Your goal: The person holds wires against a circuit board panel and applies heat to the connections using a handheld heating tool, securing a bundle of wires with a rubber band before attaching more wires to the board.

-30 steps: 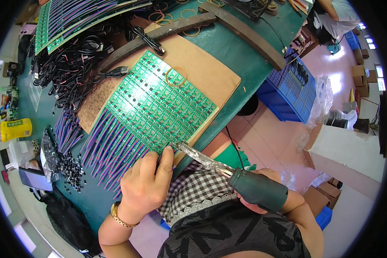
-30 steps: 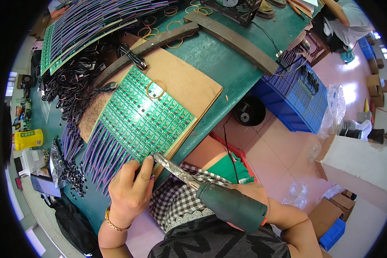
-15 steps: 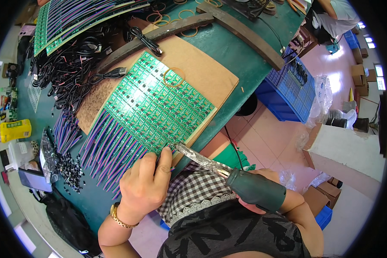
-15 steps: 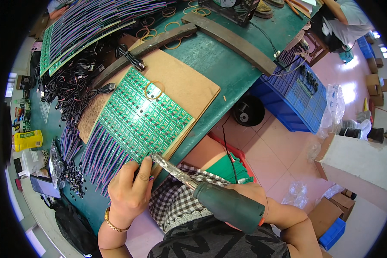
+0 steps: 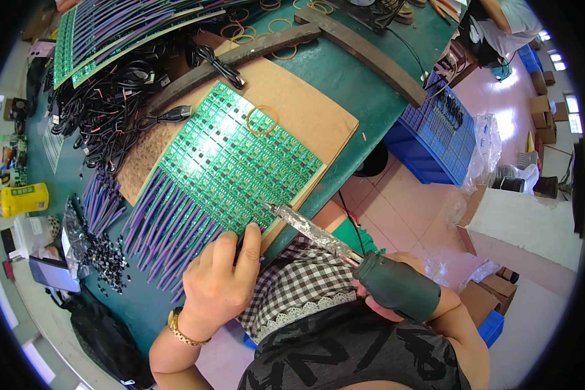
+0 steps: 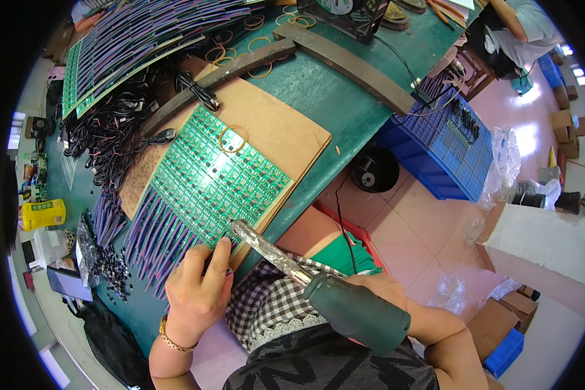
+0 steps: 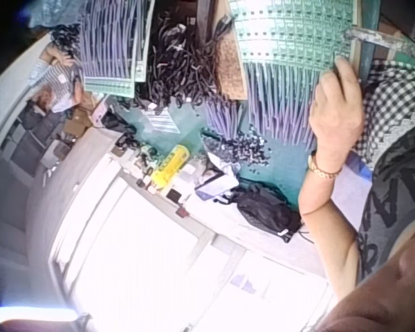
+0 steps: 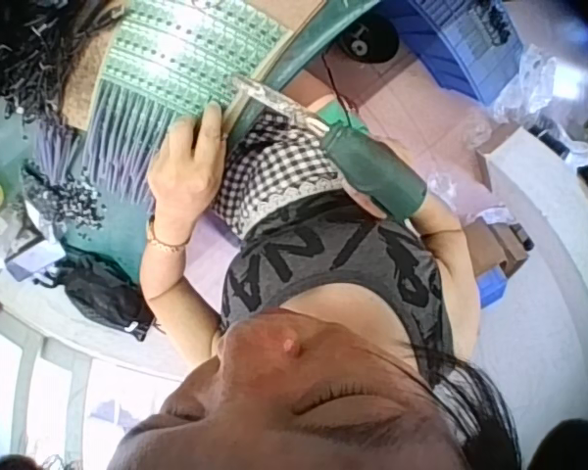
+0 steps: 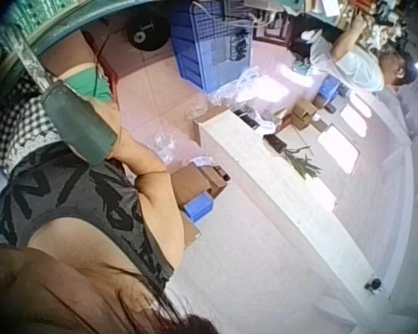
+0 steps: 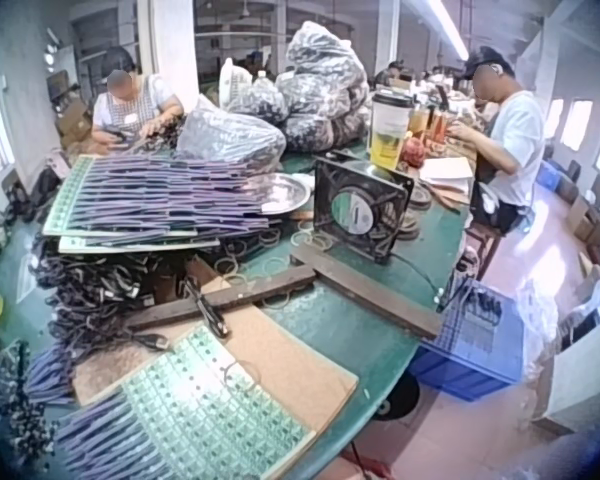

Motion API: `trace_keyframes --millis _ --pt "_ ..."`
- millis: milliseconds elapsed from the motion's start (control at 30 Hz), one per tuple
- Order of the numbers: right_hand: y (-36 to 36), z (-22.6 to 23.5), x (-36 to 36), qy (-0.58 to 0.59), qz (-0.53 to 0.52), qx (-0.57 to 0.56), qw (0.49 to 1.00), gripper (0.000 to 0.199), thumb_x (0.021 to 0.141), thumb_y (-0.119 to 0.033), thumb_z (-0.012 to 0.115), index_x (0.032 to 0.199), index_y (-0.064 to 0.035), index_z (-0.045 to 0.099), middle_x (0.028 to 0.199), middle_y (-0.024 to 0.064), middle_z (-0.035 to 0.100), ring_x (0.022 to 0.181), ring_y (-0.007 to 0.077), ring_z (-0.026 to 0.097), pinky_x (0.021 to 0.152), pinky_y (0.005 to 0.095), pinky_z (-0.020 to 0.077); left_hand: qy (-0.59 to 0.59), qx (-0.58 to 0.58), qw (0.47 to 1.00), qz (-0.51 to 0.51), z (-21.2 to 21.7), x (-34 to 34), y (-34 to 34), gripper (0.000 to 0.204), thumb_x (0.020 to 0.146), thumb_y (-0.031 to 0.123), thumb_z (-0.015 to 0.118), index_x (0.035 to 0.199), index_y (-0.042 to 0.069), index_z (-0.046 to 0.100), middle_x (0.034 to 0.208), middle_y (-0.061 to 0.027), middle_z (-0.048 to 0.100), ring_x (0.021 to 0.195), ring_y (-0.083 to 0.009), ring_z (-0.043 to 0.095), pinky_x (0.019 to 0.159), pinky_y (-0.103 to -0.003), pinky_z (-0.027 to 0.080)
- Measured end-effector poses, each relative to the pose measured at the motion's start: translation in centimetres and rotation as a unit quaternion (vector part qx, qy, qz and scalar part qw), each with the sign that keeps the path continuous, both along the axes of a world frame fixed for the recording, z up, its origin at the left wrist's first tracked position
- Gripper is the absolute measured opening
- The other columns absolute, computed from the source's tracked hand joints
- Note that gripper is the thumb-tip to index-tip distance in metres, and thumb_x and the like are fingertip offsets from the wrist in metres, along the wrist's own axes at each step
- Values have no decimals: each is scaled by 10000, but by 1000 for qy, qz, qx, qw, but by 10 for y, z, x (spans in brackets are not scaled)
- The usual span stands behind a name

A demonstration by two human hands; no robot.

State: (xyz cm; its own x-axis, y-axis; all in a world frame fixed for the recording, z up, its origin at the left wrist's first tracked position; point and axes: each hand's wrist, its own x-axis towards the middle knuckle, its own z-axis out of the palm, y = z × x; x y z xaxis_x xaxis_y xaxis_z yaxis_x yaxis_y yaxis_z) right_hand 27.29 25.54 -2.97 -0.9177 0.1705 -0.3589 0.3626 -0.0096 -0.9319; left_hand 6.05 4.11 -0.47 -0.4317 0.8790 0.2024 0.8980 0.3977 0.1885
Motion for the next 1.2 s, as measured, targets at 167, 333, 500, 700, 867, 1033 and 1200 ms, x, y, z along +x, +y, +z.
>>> trace_keyframes --millis 167,333,500,700,867,1033,1200 --pt "-3 -29 24 13 -57 -132 990 146 826 -46 670 950 29 663 874 104 693 827 164 659 760 273 538 -64 -5 998 18 4 0 -1 530 631 2 734 1152 5 640 912 -125 558 681 -235 586 560 -322 487" --pt "6 10 -7 56 35 34 997 164 787 -51 707 937 2 668 871 84 695 798 145 660 730 280 542 -16 -16 1000 7 3 3 1 539 634 18 736 1163 -7 637 912 -120 565 689 -232 595 560 -319 495" --pt "13 20 -20 33 154 157 975 215 728 -100 759 926 -70 682 837 37 699 751 165 672 697 290 536 -19 -12 1000 3 3 1 1 519 649 23 736 1155 -34 632 906 -119 566 685 -226 594 553 -316 494" --pt "12 4 -15 86 181 187 962 357 700 -213 751 981 -10 666 871 86 696 688 191 670 541 303 516 -15 -1 1000 2 0 1 2 437 693 -2 728 1117 -50 636 875 -117 561 663 -222 585 524 -310 482" --pt "3 -4 -12 64 87 148 983 221 659 -210 750 847 -133 665 708 54 652 651 270 642 584 345 501 -15 -4 1000 3 1 1 3 413 706 -3 727 1107 -49 640 864 -116 559 650 -221 581 517 -312 478" --pt "2 6 -16 97 91 227 965 240 673 -170 749 892 -106 674 726 46 663 652 253 651 595 328 514 -16 -13 1000 9 2 2 3 414 709 1 728 1111 -45 639 864 -116 558 643 -220 581 516 -314 478" --pt "6 23 -19 -23 98 170 980 236 696 -141 747 916 -98 673 769 32 677 669 220 665 622 291 527 -13 -8 1000 13 1 3 3 412 713 5 725 1113 -43 639 865 -114 558 644 -219 582 520 -312 479"
